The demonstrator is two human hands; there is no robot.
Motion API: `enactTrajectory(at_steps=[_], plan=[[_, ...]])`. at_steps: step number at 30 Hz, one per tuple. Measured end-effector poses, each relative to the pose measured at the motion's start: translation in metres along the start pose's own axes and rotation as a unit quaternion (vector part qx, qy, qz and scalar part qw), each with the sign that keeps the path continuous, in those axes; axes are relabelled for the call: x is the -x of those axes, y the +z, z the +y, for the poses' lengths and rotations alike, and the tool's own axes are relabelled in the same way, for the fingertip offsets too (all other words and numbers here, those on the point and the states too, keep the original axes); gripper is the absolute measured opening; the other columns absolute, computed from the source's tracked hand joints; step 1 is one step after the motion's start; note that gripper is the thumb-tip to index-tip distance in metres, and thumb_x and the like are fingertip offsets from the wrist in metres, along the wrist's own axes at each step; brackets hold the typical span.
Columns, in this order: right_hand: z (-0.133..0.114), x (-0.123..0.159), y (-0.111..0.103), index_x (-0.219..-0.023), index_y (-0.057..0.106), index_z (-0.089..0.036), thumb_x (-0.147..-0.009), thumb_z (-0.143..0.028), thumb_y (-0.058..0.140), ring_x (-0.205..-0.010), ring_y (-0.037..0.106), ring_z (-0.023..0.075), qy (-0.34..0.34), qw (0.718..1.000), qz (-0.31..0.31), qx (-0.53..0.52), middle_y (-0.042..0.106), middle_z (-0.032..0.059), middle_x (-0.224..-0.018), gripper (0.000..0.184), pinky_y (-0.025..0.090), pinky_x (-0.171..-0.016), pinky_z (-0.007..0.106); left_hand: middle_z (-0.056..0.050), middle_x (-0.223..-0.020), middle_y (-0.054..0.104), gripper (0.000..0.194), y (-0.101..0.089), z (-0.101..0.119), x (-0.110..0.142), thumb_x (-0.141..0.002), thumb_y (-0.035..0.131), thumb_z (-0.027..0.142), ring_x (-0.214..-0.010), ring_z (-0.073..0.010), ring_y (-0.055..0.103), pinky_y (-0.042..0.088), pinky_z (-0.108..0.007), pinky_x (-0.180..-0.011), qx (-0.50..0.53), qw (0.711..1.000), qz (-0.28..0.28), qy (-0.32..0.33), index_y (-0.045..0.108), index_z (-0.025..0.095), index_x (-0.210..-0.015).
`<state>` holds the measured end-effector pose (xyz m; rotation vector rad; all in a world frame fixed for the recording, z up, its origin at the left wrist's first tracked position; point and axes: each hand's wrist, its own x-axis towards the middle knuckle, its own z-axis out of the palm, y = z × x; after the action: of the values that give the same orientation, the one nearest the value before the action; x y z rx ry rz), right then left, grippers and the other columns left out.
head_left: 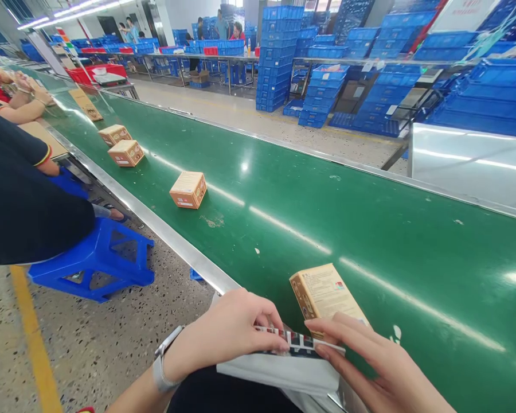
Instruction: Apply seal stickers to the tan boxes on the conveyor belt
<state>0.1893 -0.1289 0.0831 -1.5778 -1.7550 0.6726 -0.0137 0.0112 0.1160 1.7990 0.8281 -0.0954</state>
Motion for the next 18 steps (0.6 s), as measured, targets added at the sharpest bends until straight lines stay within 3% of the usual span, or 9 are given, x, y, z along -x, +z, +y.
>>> enactTrajectory(at_steps=[3, 7, 11, 18], plan=[[0.0, 0.003, 0.004, -0.11, 0.072, -0.029, -0.105, -0.033, 0.049, -0.086, 0.071, 0.0179, 0.007, 1.0, 0.022, 0.014, 0.071, 0.0025, -0.09, 0.024, 0.058, -0.077, 0.021, 0.007, -0.054, 0.062, 0.014, 0.0, 0.0, -0.001, -0.077, 0.082, 0.026, -0.053, -0.0082, 0.05, 0.033, -0.018, -0.054, -0.005, 1.0, 0.016, -0.009, 0.075, 0.018, -0.069], [0.002, 0.005, 0.004, -0.114, 0.07, -0.029, -0.105, -0.037, 0.049, -0.086, 0.071, 0.0197, 0.003, 0.997, 0.042, 0.063, 0.072, 0.0036, -0.092, 0.024, 0.058, -0.076, 0.024, 0.007, -0.054, 0.061, 0.013, 0.001, 0.0, 0.002, -0.08, 0.078, 0.02, -0.051, -0.0077, 0.048, 0.031, -0.018, -0.053, -0.028, 0.999, 0.029, 0.026, 0.075, 0.018, -0.067], [-0.001, 0.002, 0.002, -0.119, 0.065, -0.029, -0.103, -0.031, 0.052, -0.091, 0.072, 0.0214, -0.056, 0.987, 0.063, 0.136, 0.074, 0.0031, -0.1, 0.021, 0.056, -0.078, 0.029, 0.007, -0.057, 0.064, 0.012, 0.004, 0.001, 0.002, -0.081, 0.078, 0.02, -0.051, -0.0081, 0.047, 0.03, -0.018, -0.05, -0.06, 0.996, 0.046, 0.048, 0.077, 0.02, -0.07], [0.002, -0.013, -0.001, -0.102, 0.069, -0.027, -0.102, -0.026, 0.052, -0.085, 0.072, 0.0204, -0.15, 0.956, 0.08, 0.241, 0.075, 0.0023, -0.1, 0.017, 0.048, -0.077, 0.033, 0.006, -0.055, 0.063, 0.013, 0.004, 0.004, 0.001, -0.08, 0.081, 0.019, -0.051, -0.008, 0.047, 0.03, -0.018, -0.05, -0.065, 0.995, 0.064, 0.051, 0.076, 0.018, -0.068]])
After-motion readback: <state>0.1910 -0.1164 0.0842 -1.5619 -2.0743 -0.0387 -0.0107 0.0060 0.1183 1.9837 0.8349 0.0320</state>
